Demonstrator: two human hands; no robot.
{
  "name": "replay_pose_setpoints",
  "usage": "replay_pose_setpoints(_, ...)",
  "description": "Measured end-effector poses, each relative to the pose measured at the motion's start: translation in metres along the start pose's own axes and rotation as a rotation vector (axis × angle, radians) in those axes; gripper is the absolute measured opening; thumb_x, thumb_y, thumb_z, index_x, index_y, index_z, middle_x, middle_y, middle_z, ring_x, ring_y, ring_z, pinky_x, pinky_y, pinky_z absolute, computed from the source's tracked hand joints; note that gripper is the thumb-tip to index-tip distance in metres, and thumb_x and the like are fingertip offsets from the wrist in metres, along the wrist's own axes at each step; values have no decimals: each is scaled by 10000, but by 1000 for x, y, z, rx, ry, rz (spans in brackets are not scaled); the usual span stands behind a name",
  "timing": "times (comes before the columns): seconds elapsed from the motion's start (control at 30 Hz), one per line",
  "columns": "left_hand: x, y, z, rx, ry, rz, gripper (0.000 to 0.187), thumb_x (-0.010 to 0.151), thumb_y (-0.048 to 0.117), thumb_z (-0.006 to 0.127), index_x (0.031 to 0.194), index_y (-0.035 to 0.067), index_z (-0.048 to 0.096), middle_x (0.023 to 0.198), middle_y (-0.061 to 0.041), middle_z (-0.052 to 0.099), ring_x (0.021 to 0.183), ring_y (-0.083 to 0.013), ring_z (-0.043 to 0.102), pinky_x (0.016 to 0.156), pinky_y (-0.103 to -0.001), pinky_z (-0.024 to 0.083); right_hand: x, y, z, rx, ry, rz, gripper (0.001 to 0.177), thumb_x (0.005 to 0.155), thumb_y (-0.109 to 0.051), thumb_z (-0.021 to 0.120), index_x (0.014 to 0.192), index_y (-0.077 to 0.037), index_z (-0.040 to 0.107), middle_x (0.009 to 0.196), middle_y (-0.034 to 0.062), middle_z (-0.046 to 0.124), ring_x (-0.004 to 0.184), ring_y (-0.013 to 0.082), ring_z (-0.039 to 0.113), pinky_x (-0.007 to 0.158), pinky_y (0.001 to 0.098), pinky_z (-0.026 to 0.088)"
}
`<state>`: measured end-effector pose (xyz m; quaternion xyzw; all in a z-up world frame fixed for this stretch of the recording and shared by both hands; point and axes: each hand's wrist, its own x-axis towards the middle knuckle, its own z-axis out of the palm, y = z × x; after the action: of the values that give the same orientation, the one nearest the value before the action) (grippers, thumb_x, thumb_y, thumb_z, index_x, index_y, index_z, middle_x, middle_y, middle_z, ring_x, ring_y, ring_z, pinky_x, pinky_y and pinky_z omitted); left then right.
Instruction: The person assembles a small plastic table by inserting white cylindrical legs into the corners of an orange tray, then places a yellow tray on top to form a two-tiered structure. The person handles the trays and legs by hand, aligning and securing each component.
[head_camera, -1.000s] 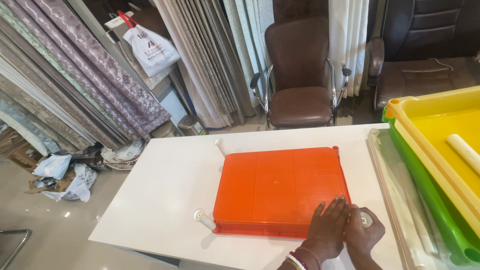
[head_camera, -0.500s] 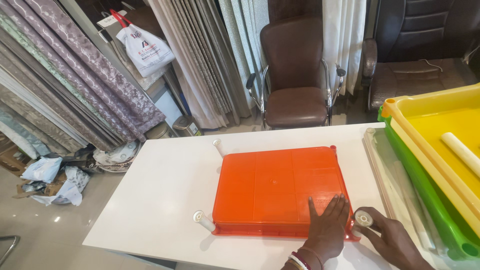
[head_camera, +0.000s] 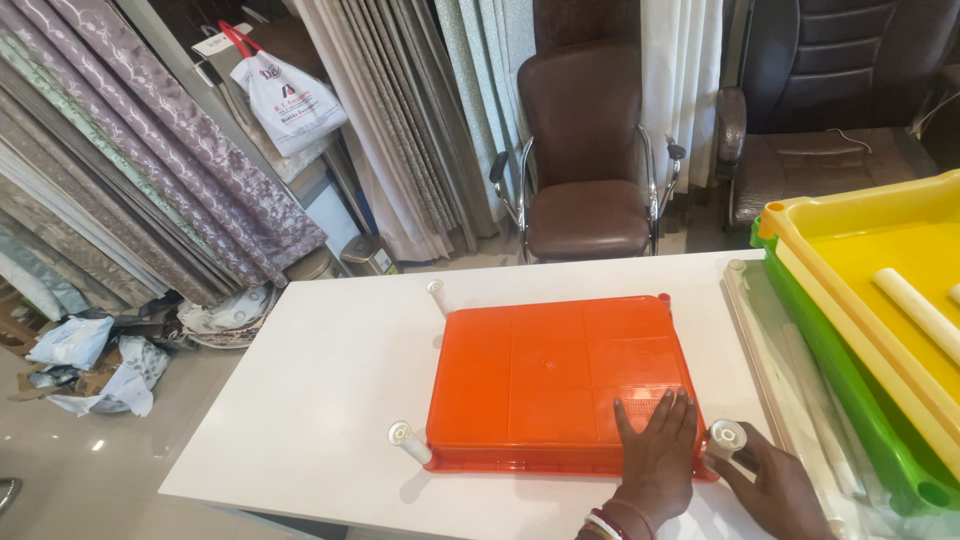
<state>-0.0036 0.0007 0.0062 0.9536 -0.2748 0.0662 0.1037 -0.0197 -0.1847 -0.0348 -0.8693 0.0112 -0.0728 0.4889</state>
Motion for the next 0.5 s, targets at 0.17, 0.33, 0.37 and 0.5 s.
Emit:
replay_pose_setpoints(0.17,3,-1,6,-88,51,-11,813,887,268,642,1586,3,321,1701,-129,243,1599,-224,145,1103,-820,-75,10,17,-14,-85,-167,4,385,876,-227,753,1244,-141,681,1024,101,829,991,261,799,884,376,606)
replay_pose_setpoints(0.33,0,1,9,-77,21,-22,783,906,278,629,1578,11,329,1708,-128,244,1607,-229,139,1126,-799,-64,-1,29,4,-206,20,-49,378,849,-224,774,1213,-164,692,964,105,832,961,289,805,823,397,633)
replay_pose_setpoints(0.37,0,1,9,-100,-1,-32,789,896,270,626,1574,8,321,1702,-131,238,1601,-231,135,1128,-796,-66,-2,31,8,-207,60,-84,398,837,-227,774,1220,-169,687,958,108,821,953,291,801,808,397,637)
replay_pose_setpoints(0.5,0,2,9,25,68,-17,811,857,180,616,1597,17,328,1710,-119,254,1606,-221,151,1129,-780,-48,-4,34,13,-297,92,-34,444,830,-248,793,1258,-206,683,972,99,821,911,294,796,798,402,643)
